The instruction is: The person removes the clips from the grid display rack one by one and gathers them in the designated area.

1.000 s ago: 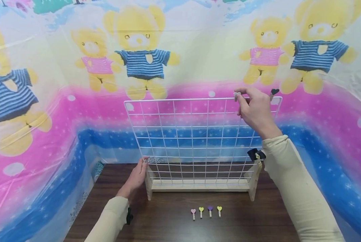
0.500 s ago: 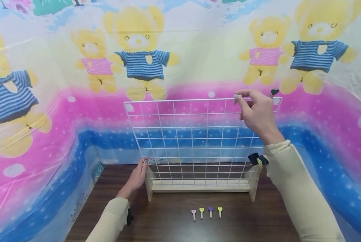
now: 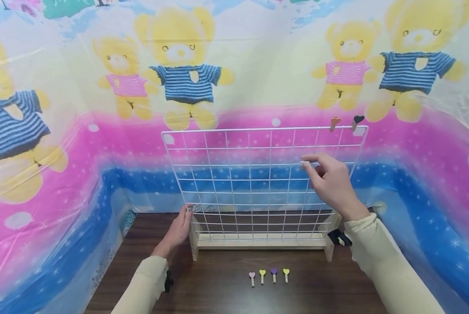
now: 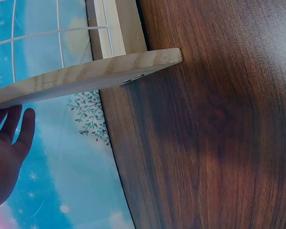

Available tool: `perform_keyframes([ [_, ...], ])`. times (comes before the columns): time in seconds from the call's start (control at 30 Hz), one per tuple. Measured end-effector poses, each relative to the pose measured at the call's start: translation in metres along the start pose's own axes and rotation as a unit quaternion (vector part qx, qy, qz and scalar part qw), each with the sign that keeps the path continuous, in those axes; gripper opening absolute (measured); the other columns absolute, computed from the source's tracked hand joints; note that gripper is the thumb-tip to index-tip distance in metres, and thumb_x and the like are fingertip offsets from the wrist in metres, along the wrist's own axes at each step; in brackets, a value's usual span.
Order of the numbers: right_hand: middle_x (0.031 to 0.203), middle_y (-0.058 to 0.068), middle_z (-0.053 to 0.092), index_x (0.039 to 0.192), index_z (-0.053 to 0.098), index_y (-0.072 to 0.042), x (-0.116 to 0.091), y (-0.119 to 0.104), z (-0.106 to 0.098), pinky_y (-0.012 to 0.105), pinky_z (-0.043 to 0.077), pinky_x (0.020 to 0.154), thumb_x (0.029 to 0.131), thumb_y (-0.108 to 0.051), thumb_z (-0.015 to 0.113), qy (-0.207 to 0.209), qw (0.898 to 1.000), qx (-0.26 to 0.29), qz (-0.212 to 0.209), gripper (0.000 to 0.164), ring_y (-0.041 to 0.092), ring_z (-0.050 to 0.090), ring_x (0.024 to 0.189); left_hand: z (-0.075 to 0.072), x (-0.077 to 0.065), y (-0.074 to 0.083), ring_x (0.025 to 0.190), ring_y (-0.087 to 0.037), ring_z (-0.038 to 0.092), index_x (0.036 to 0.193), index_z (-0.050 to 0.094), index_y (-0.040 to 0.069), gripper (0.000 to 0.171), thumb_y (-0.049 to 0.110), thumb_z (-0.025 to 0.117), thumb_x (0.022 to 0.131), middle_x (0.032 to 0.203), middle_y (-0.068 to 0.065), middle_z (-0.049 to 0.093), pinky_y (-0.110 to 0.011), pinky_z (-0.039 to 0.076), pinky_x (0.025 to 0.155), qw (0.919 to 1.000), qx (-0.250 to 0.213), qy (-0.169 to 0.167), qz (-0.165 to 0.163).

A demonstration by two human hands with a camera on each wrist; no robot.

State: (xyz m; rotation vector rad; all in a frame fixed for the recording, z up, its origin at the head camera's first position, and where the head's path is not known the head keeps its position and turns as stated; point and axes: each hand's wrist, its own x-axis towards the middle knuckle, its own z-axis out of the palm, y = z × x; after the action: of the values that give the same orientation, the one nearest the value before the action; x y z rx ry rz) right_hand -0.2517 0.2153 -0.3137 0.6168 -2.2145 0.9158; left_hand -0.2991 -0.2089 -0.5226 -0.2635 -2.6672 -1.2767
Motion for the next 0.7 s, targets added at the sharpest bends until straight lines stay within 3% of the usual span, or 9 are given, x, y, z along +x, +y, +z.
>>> perform_keyframes([
  [0.2,0.061,-0.005,0.054,0.112,0.066,-0.011,-0.02,0.01,0.011,0.024,0.034,0.038,0.091,-0.012,0.064,-0.03,1.0,0.002,0.01,0.021,0.008,0.048,0.045,-0.001,-0.001,0.001,0.099,-0.029,0.051,0.139,0.036,0.015,0.037,0.029,0.029,0.105,0.116,-0.016,0.055,-0.05,0.041,0.084,1.0,-0.004,0.001,-0.005],
  [0.37,0.059,-0.007,0.053,0.112,0.066,-0.011,-0.038,0.021,0.021,0.026,0.032,0.037,0.093,-0.015,0.062,-0.055,0.998,-0.012,0.027,0.02,0.007,0.043,0.043,-0.002,-0.002,0.001,0.096,-0.028,0.051,0.139,0.036,0.015,0.039,0.033,0.027,0.105,0.104,-0.013,0.054,-0.047,0.04,0.081,1.0,0.0,-0.001,-0.003],
  [0.6,0.054,-0.008,0.044,0.108,0.067,-0.011,-0.061,0.036,0.036,0.026,0.033,0.039,0.088,-0.01,0.068,-0.073,0.996,-0.032,0.048,0.02,0.008,0.037,0.042,-0.001,-0.002,0.003,0.099,-0.029,0.052,0.139,0.037,0.014,0.037,0.026,0.03,0.105,0.11,-0.015,0.055,-0.049,0.041,0.083,1.0,-0.002,0.001,-0.005],
  [0.7,0.058,-0.006,0.047,0.109,0.066,-0.011,-0.072,0.043,0.043,0.026,0.034,0.04,0.088,-0.01,0.067,-0.09,0.994,-0.031,0.059,0.02,0.008,0.039,0.043,-0.001,-0.001,0.003,0.095,-0.029,0.052,0.139,0.037,0.014,0.036,0.023,0.031,0.105,0.107,-0.014,0.056,-0.049,0.041,0.082,1.0,-0.002,0.005,-0.006],
])
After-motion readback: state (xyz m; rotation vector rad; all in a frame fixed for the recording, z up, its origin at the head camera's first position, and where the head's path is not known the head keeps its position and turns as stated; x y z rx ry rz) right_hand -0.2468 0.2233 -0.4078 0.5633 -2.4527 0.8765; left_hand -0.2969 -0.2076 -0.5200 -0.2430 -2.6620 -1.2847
